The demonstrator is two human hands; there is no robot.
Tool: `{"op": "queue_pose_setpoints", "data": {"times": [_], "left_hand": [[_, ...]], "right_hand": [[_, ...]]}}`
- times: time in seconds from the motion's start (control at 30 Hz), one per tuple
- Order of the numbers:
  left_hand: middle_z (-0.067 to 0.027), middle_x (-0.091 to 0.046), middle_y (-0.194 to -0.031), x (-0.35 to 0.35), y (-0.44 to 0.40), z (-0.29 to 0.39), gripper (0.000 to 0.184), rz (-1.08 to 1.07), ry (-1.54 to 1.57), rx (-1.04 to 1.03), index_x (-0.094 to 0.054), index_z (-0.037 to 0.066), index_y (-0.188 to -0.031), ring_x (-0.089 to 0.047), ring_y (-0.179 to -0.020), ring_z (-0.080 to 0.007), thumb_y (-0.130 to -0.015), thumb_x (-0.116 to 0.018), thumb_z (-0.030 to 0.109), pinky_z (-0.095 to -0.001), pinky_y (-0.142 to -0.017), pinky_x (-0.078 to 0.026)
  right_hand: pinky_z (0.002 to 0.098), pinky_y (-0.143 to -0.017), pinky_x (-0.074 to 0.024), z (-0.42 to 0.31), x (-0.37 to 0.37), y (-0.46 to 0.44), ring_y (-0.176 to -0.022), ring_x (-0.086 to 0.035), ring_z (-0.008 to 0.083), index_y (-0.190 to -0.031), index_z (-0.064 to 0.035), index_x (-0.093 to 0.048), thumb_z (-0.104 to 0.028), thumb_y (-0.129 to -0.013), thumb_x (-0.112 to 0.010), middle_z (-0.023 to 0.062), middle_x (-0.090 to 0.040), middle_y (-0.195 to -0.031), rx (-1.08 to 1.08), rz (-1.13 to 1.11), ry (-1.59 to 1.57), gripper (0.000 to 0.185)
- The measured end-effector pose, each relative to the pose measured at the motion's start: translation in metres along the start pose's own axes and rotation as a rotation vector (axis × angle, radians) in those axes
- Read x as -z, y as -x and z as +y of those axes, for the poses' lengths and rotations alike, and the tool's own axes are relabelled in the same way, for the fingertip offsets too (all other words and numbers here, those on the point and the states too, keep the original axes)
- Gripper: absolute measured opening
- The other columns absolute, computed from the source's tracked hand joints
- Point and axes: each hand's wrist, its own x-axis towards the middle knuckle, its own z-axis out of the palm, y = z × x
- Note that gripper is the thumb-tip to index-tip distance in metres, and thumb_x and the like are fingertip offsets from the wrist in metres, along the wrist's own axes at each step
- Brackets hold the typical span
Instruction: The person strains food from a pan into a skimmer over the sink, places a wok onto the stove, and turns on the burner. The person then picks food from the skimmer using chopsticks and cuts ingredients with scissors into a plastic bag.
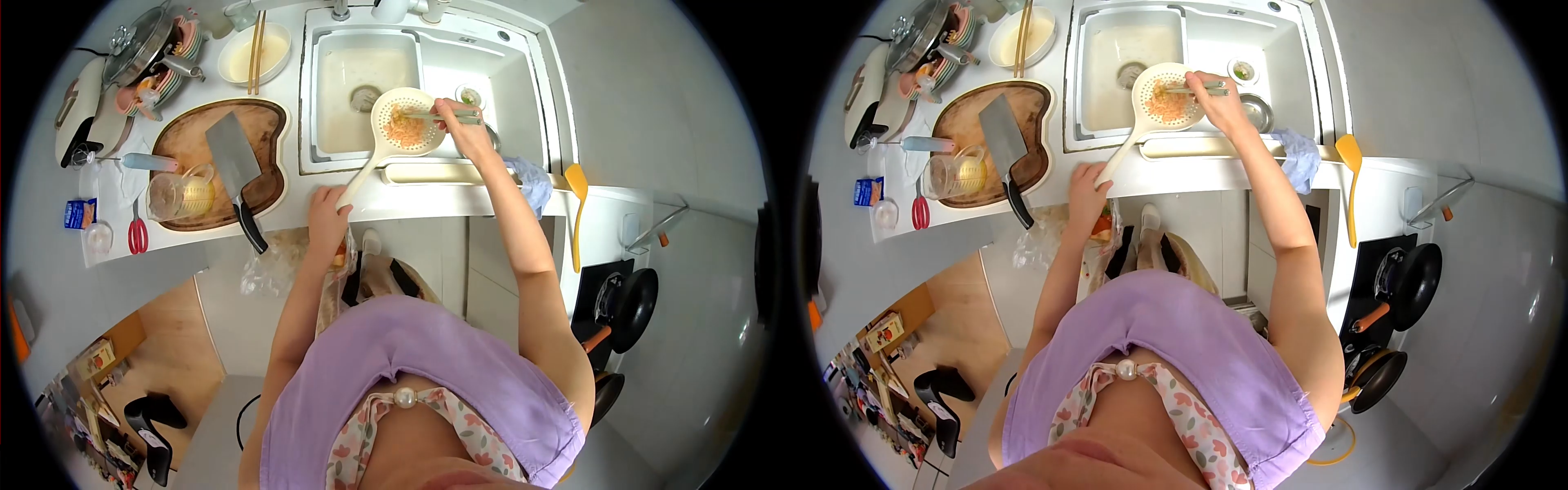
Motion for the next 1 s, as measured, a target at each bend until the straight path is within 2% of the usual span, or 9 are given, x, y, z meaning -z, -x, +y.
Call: {"op": "queue_pose_setpoints", "data": {"times": [0.17,0.3,0.4,0.6,0.67,0.73,0.83,0.93,1.0], "left_hand": [[-0.0108,-0.054,-0.093,-0.002,-0.002,-0.006,0.038,0.0,0.03,-0.039,-0.06,0.004,-0.099,-0.051,-0.09,-0.0313,-0.063,-0.07,0.001,-0.0374,-0.079,-0.042],[-0.0111,-0.054,-0.093,-0.001,-0.002,-0.004,0.038,0.008,0.052,-0.033,-0.06,0.004,-0.099,-0.051,-0.089,-0.0317,-0.062,-0.07,0.0,-0.0371,-0.079,-0.042],[-0.0112,-0.054,-0.092,-0.001,-0.004,-0.008,0.036,-0.033,0.081,-0.018,-0.059,0.003,-0.097,-0.051,-0.089,-0.0317,-0.062,-0.07,0.0,-0.037,-0.078,-0.042],[-0.0117,-0.055,-0.087,0.009,-0.022,-0.013,0.035,-0.221,0.121,-0.001,-0.058,0.002,-0.09,-0.054,-0.084,-0.0305,-0.058,-0.073,0.002,-0.0366,-0.074,-0.044],[-0.0119,-0.055,-0.085,0.011,-0.03,-0.018,0.037,-0.302,0.126,-0.001,-0.058,0.002,-0.089,-0.055,-0.082,-0.03,-0.056,-0.075,0.003,-0.0362,-0.072,-0.045],[-0.0103,-0.058,-0.084,0.007,-0.036,-0.031,0.041,-0.317,0.082,-0.118,-0.058,0.001,-0.09,-0.055,-0.071,-0.0222,-0.055,-0.078,0.006,-0.0318,-0.067,-0.047],[-0.0088,-0.058,-0.084,0.009,-0.045,-0.032,0.041,-0.425,0.006,-0.129,-0.059,0.002,-0.09,-0.055,-0.071,-0.0209,-0.055,-0.079,0.009,-0.0306,-0.067,-0.047],[-0.0077,-0.059,-0.083,0.012,-0.048,-0.03,0.042,-0.487,0.004,-0.098,-0.059,0.002,-0.091,-0.055,-0.071,-0.0194,-0.056,-0.08,0.011,-0.0299,-0.066,-0.047],[-0.0087,-0.059,-0.083,0.013,-0.048,-0.029,0.042,-0.499,0.024,-0.086,-0.059,0.002,-0.09,-0.056,-0.072,-0.0211,-0.055,-0.08,0.012,-0.0312,-0.067,-0.047]], "right_hand": [[0.0243,-0.056,-0.042,0.001,-0.007,0.0,-0.058,-0.052,0.0097,-0.081,0.0002,-0.063,-0.034,-0.093,-0.042,0.0053,-0.06,-0.066,-0.027,0.169,-0.014,0.041],[0.0249,-0.052,-0.0422,0.005,-0.005,0.002,-0.053,-0.052,0.0092,-0.073,0.0003,-0.061,-0.026,-0.092,-0.039,0.0061,-0.059,-0.061,-0.069,0.329,-0.171,0.039],[0.0253,-0.051,-0.0417,0.008,0.002,0.009,-0.053,-0.052,0.0098,-0.075,0.0007,-0.06,-0.027,-0.092,-0.037,0.0062,-0.06,-0.063,-0.081,0.371,-0.215,0.04],[0.0259,-0.055,-0.042,-0.024,0.032,0.065,-0.055,-0.054,0.0151,-0.082,0.0037,-0.058,-0.027,-0.094,-0.036,0.0125,-0.06,-0.066,-0.059,0.563,-0.506,0.04],[0.0256,-0.054,-0.0412,-0.038,0.035,0.102,-0.055,-0.053,0.0147,-0.079,0.0038,-0.057,-0.029,-0.094,-0.035,0.0127,-0.06,-0.065,-0.039,0.462,-0.548,0.042],[0.0254,-0.053,-0.0405,-0.046,0.022,0.139,-0.055,-0.053,0.014,-0.078,0.0027,-0.058,-0.03,-0.093,-0.035,0.0124,-0.06,-0.065,-0.07,0.37,-0.533,0.042],[0.0251,-0.052,-0.0399,-0.045,-0.026,0.186,-0.056,-0.051,0.012,-0.077,0.0002,-0.059,-0.033,-0.094,-0.036,0.0103,-0.061,-0.066,-0.179,0.223,-0.426,0.043],[0.0241,-0.054,-0.0398,-0.038,-0.078,0.209,-0.06,-0.05,0.0099,-0.079,-0.0009,-0.06,-0.032,-0.096,-0.035,0.0079,-0.062,-0.071,-0.174,0.078,-0.419,0.044],[0.024,-0.057,-0.0418,-0.035,-0.108,0.216,-0.061,-0.051,0.0099,-0.082,-0.0001,-0.062,-0.03,-0.095,-0.04,0.006,-0.062,-0.071,-0.203,0.003,-0.409,0.039]]}}
